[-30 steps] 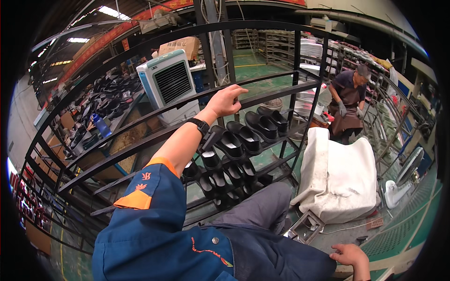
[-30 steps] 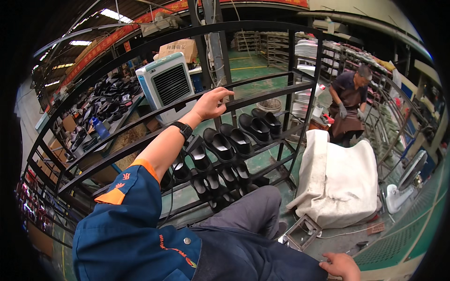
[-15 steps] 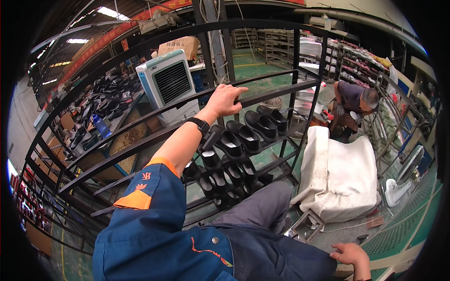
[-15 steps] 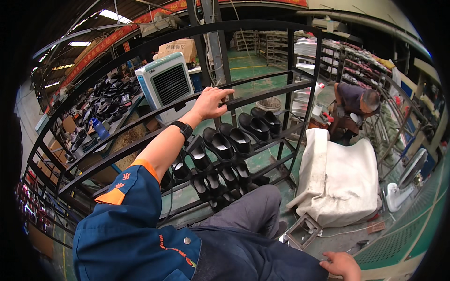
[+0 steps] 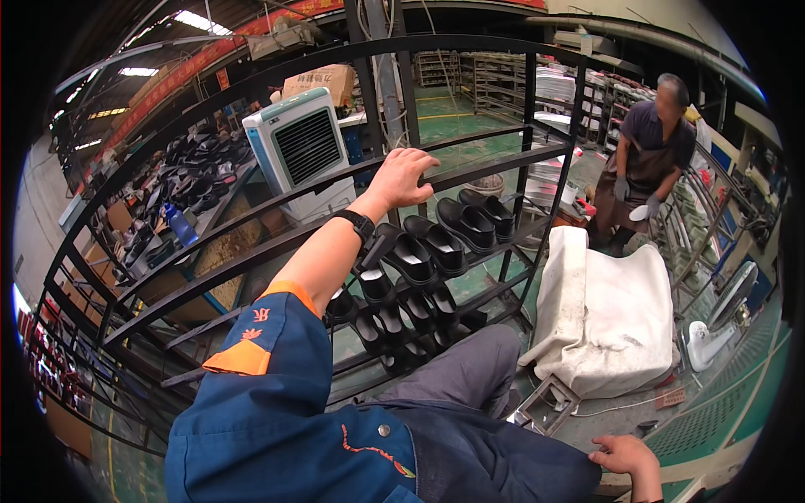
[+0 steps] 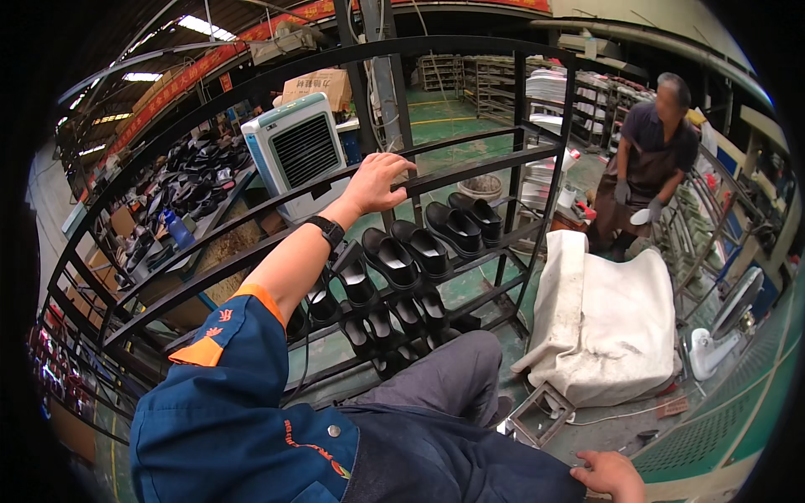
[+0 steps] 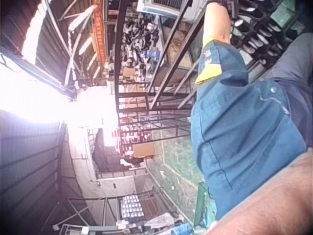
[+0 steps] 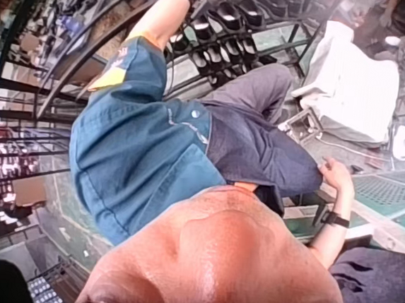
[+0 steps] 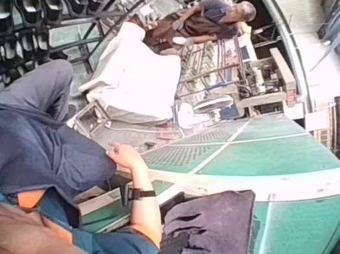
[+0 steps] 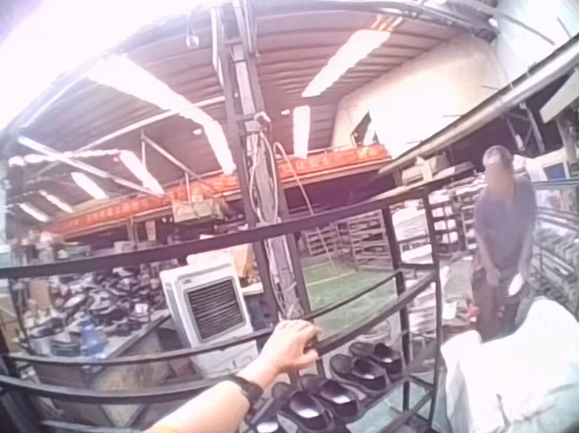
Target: Assembling shoe components and processing them through a lasting or heating machine on a production line.
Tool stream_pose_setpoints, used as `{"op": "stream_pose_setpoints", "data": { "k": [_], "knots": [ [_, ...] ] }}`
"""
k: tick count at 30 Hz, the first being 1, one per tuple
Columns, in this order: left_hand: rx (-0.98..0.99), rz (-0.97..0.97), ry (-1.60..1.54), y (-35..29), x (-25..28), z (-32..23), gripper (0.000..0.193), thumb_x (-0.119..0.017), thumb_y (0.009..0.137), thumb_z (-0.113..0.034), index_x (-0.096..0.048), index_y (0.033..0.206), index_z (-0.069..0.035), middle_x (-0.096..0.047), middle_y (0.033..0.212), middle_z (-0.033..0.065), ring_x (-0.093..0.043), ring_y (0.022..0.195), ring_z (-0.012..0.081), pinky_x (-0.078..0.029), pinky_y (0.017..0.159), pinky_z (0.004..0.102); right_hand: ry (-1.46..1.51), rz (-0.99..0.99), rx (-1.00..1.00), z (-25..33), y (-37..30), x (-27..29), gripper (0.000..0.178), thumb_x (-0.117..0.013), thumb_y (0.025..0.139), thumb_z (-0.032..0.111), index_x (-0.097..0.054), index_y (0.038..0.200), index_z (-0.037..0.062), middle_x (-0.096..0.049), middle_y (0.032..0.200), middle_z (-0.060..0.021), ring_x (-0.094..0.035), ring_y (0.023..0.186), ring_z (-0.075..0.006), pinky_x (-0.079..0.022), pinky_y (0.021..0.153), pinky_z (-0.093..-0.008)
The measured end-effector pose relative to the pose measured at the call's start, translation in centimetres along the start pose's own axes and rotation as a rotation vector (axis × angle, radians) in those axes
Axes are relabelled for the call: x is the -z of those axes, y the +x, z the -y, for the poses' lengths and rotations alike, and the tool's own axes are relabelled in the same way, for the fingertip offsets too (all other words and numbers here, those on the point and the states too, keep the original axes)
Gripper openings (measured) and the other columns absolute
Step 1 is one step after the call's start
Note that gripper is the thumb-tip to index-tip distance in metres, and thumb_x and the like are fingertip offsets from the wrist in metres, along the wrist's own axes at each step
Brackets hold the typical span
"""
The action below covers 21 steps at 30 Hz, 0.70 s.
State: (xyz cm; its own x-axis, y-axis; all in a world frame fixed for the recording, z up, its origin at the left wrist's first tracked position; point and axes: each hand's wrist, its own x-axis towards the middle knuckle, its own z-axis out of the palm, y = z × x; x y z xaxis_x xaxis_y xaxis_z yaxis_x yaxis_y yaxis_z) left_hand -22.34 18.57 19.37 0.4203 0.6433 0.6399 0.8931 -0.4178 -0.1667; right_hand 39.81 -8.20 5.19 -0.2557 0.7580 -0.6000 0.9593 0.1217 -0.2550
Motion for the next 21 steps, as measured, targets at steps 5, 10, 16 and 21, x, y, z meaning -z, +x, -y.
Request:
{"op": "stream_pose_setpoints", "data": {
  "k": [5, 10, 16, 21],
  "knots": [
    [0.015, 0.008, 0.003, 0.0, 0.3, 0.0, 0.055, -0.064, 0.074, -0.026, -0.063, 0.126, -0.009, -0.065, 0.124, 0.0141, -0.056, 0.125, 0.0308, -0.038, 0.111, 0.0443, 0.001, -0.003, -0.001, 0.0, 0.0, 0.0, 0.058, -0.065, 0.087, 0.050, -0.065, 0.133, 0.0140, -0.074, 0.112, -0.0138, -0.068, 0.109, -0.0356, -0.051, 0.097, -0.0441],
    [0.023, 0.065, 0.030, -0.1, 0.5, -0.2, 0.058, -0.066, 0.077, -0.028, -0.061, 0.131, -0.010, -0.063, 0.129, 0.0140, -0.055, 0.126, 0.0312, -0.037, 0.112, 0.0449, -0.016, -0.032, 0.023, 0.0, 0.0, -0.3, 0.058, -0.069, 0.087, 0.049, -0.066, 0.130, 0.0098, -0.075, 0.106, -0.0156, -0.070, 0.102, -0.0358, -0.055, 0.091, -0.0421],
    [0.026, -0.007, -0.039, -0.1, 0.6, -0.8, 0.054, -0.068, 0.080, -0.033, -0.062, 0.129, -0.011, -0.061, 0.132, 0.0134, -0.055, 0.126, 0.0314, -0.036, 0.112, 0.0462, -0.004, -0.045, 0.027, -0.4, 0.1, -0.5, 0.057, -0.069, 0.087, 0.049, -0.067, 0.130, 0.0111, -0.075, 0.105, -0.0153, -0.070, 0.103, -0.0354, -0.055, 0.091, -0.0420],
    [-0.050, 0.012, 0.043, 0.0, 0.3, 0.2, 0.038, -0.067, 0.081, -0.035, -0.071, 0.110, -0.010, -0.064, 0.126, 0.0108, -0.057, 0.123, 0.0296, -0.037, 0.111, 0.0452, -0.012, -0.049, 0.016, 0.3, -0.4, 0.3, 0.056, -0.068, 0.087, 0.049, -0.068, 0.129, 0.0125, -0.075, 0.106, -0.0147, -0.069, 0.104, -0.0358, -0.054, 0.092, -0.0434]
  ]
}}
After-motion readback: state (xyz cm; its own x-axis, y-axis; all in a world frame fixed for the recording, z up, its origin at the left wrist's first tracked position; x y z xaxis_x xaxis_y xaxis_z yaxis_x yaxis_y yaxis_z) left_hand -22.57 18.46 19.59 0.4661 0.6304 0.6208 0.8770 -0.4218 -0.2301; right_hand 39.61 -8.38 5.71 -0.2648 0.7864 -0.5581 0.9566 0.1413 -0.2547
